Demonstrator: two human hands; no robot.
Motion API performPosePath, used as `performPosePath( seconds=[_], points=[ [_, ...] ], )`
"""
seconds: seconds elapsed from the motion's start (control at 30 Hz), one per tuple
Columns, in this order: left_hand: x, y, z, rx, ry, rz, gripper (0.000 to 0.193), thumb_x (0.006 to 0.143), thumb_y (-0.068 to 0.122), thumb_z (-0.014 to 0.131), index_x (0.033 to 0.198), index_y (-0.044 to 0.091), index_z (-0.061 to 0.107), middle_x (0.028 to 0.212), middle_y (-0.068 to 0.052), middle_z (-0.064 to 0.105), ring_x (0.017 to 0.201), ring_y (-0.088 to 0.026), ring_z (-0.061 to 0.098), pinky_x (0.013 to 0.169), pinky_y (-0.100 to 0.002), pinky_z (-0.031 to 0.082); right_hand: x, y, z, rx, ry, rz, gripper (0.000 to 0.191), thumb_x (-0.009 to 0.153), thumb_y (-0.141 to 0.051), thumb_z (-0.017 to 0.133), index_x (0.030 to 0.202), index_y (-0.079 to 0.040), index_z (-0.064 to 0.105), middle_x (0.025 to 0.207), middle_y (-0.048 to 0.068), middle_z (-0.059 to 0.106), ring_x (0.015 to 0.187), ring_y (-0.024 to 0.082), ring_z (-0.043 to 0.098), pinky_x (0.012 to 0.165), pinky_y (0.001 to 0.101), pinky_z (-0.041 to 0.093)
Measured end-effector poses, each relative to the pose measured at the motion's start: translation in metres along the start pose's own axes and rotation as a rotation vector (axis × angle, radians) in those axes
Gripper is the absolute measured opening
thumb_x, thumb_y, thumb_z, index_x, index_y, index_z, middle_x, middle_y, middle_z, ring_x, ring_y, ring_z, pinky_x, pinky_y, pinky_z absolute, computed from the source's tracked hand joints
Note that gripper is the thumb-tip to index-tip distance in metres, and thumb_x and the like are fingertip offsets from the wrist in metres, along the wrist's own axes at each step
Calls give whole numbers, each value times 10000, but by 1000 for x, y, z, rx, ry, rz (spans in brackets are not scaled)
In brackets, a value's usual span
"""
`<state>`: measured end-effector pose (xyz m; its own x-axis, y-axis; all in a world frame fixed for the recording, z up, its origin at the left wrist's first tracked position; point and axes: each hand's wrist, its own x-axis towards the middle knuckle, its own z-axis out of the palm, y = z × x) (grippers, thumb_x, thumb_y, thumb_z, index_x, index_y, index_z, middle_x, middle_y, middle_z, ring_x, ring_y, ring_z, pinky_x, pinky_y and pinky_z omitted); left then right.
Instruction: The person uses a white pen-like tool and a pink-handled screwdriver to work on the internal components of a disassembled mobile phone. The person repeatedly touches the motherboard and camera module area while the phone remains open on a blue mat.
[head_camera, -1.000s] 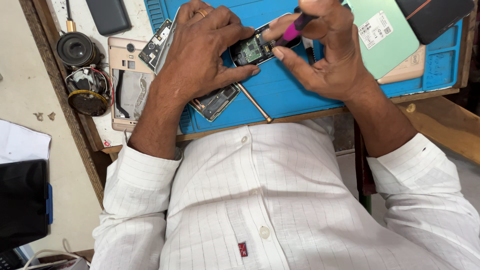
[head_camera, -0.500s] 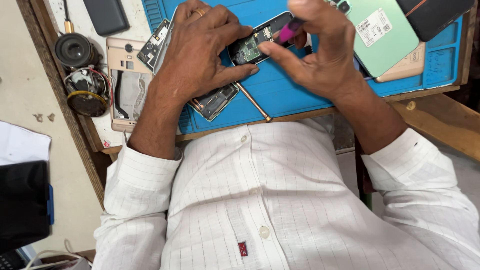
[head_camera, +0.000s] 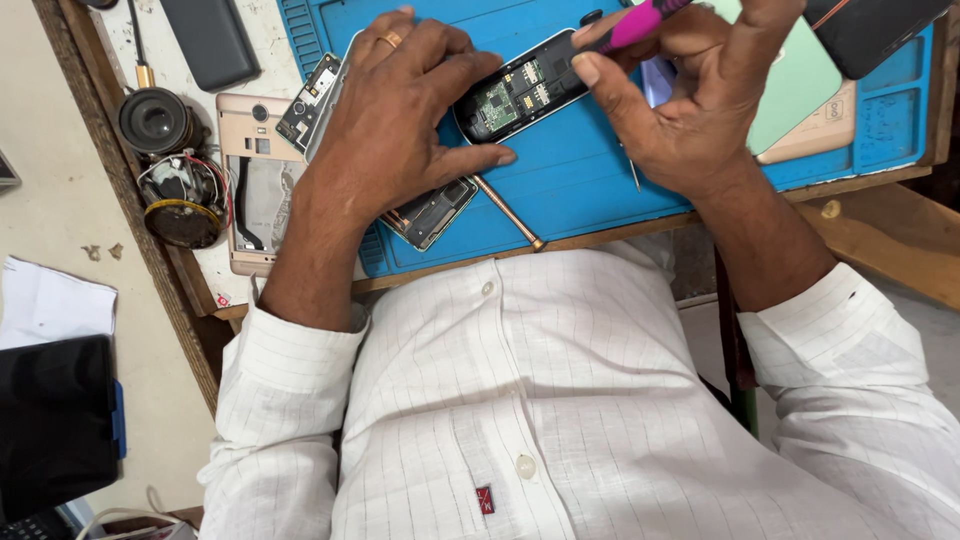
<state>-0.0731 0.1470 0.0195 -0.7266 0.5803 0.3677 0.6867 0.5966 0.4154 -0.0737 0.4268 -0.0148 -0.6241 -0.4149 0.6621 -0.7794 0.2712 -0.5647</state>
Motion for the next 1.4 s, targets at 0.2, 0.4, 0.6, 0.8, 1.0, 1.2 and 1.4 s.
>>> performPosePath(
  seconds=[0.2,0.4,0.6,0.8,1.0,1.2,1.4],
  points=[
    [13,68,-66,-329,-172,69,449,858,520,831,1069,135,736,1134,-29,684,1118,-320,641,1054,-505,520,-6,11,-9,24,-19,42,890,1129,108,704,1600,-158,-2,1222,218,707,1090,227,775,930,286,633],
    [-17,93,-96,-1137,-392,663,331,956,343,766,1016,25,694,1079,-94,676,1068,-308,671,982,-501,549,15,3,-3,-89,-63,-100,825,1058,61,829,1566,-78,194,1073,159,737,951,224,756,779,267,590],
    [-30,106,-89,-1177,-421,483,256,916,287,777,937,50,681,1015,-76,682,1011,-278,686,929,-454,547,35,2,9,-53,-96,-152,771,1040,66,796,1550,-61,233,1101,163,730,1003,215,765,772,258,607],
    [-27,101,-89,-1163,-429,467,198,877,231,788,858,76,667,952,-57,688,954,-249,701,877,-407,546,38,-1,3,-122,-143,-163,735,1017,22,827,1513,-122,306,1094,138,741,987,239,769,758,294,625],
    [19,71,-77,-519,-83,8,174,838,175,799,779,101,654,889,-38,695,897,-219,715,824,-359,545,42,0,0,-16,-131,-147,716,1068,32,832,1524,-108,299,1125,159,703,992,224,758,823,285,647],
    [7,23,-3,15,85,-140,573,845,383,911,1279,72,704,1224,-89,659,1158,-285,558,975,-454,375,29,1,-1,-45,-76,-137,732,1054,62,831,1535,-78,296,1215,182,666,1056,265,760,900,306,672],
    [-15,5,19,45,76,-192,610,874,466,918,1291,73,707,1206,-51,655,1149,-242,549,1032,-459,350,31,-5,0,-131,-112,-162,712,1046,30,833,1518,-106,318,1145,146,705,1003,226,760,791,280,641]
  ],
)
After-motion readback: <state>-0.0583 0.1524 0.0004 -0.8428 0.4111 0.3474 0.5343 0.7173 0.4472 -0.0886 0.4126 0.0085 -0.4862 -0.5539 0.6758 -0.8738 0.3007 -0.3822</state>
